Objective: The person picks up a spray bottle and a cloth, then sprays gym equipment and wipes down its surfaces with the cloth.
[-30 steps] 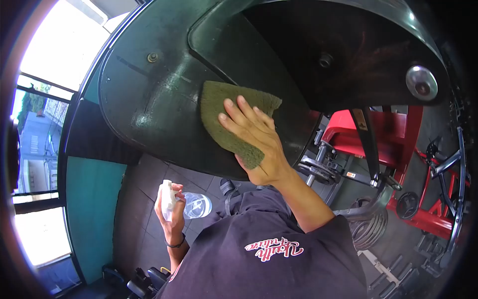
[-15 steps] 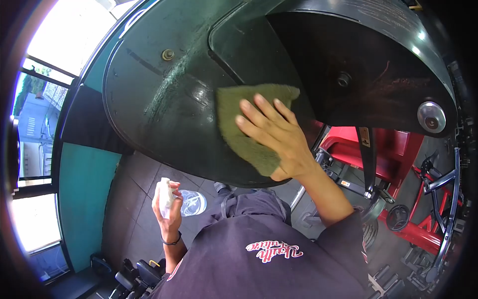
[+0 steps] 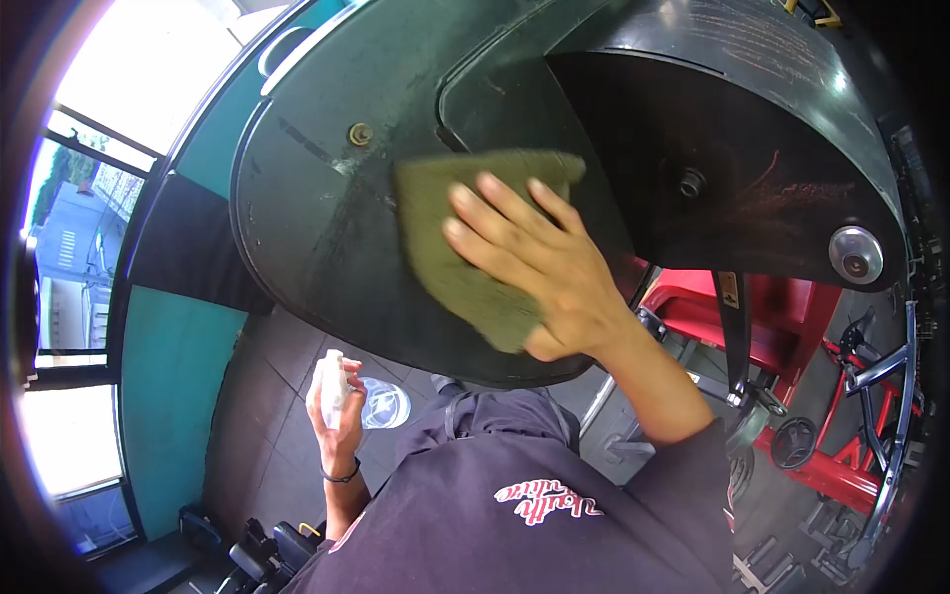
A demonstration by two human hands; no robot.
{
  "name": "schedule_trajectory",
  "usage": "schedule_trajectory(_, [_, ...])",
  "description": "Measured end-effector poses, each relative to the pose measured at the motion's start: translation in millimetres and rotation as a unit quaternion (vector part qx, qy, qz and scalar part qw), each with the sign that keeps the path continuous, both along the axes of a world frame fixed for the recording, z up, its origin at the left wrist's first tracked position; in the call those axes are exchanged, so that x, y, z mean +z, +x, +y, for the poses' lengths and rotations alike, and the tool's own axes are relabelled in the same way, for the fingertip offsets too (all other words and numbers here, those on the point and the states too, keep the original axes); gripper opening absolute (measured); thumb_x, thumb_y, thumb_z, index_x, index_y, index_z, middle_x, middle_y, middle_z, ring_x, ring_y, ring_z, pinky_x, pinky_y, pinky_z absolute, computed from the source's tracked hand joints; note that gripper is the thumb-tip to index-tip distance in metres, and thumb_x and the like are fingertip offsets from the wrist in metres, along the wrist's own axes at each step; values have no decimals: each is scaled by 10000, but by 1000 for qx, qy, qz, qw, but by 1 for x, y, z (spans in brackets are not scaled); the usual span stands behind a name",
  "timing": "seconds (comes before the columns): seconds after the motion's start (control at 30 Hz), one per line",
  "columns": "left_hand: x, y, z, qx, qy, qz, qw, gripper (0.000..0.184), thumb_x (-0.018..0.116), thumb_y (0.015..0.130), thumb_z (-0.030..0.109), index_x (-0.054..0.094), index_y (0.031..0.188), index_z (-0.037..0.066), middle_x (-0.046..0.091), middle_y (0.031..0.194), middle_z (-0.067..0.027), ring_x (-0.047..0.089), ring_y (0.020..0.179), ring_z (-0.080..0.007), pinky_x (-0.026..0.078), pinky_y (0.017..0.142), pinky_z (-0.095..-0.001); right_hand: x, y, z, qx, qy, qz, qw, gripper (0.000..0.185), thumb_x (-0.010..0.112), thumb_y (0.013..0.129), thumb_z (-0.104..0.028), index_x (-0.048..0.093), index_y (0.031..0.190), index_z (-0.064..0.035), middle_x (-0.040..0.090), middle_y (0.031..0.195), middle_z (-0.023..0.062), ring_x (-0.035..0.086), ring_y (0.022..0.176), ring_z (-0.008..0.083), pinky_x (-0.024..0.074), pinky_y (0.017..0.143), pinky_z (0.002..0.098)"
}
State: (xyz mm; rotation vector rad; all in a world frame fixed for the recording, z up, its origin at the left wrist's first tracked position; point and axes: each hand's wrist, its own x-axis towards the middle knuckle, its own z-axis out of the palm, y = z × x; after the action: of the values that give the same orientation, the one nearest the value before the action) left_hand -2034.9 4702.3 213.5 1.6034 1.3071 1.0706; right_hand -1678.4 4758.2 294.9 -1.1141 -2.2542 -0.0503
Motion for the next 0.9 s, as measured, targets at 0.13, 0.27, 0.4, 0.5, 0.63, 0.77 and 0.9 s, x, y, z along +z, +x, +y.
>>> schedule_trajectory(0.13, [5,5,6,-6,17,-18,1000,397,643,833,-30,614,1229,-21,664,1075,-119,634,879,-138,527,751,-268,39,-22,6,4,-26,53,998,786,444,794,-432,474,1497,-80,387,1608,120,322,1512,295,194,1205,517])
schedule_trajectory(0.27, [-2,3,14,-14,28,-29,999,378,654,835,-44,620,1211,-28,663,1077,-115,625,879,-135,520,755,-264,13,-22,-45,4,-88,68,994,784,499,767,-387,488,1494,-92,430,1585,112,333,1509,281,225,1201,505])
schedule_trajectory(0.4, [-10,-1,22,-70,6,-57,996,462,726,794,45,596,1230,-31,642,1081,-105,630,810,-147,537,708,-281,24,-8,-35,-63,-24,16,998,733,512,787,-245,474,1502,-90,441,1576,110,348,1500,266,211,1211,486])
schedule_trajectory(0.5, [-22,-5,35,-153,-17,-261,953,797,834,704,434,573,1290,-38,613,1144,-126,631,861,-160,530,727,-284,33,-27,-28,-137,10,62,989,844,572,691,-125,434,1521,-68,396,1599,135,315,1513,309,211,1215,503])
schedule_trajectory(0.63, [-13,1,37,-112,-28,-199,973,523,775,760,194,605,1204,-24,628,1069,-89,629,846,-147,521,741,-279,40,-73,-71,-86,-35,143,985,948,616,604,-141,419,1525,-36,340,1612,207,283,1517,375,224,1213,530])
schedule_trajectory(0.77, [-10,-12,55,-126,110,39,985,316,645,776,-17,622,1091,-11,631,996,-49,622,807,-119,507,717,-251,55,-108,-64,-91,-32,140,985,869,624,760,-243,340,1534,32,293,1615,247,259,1508,430,227,1198,533])
schedule_trajectory(0.9, [-7,-30,69,-142,-11,-78,987,280,610,780,-36,625,1059,-14,625,989,-48,609,775,-103,496,691,-238,82,-127,-4,-114,94,161,976,906,673,797,-270,274,1535,73,261,1606,285,269,1490,448,234,1188,525])
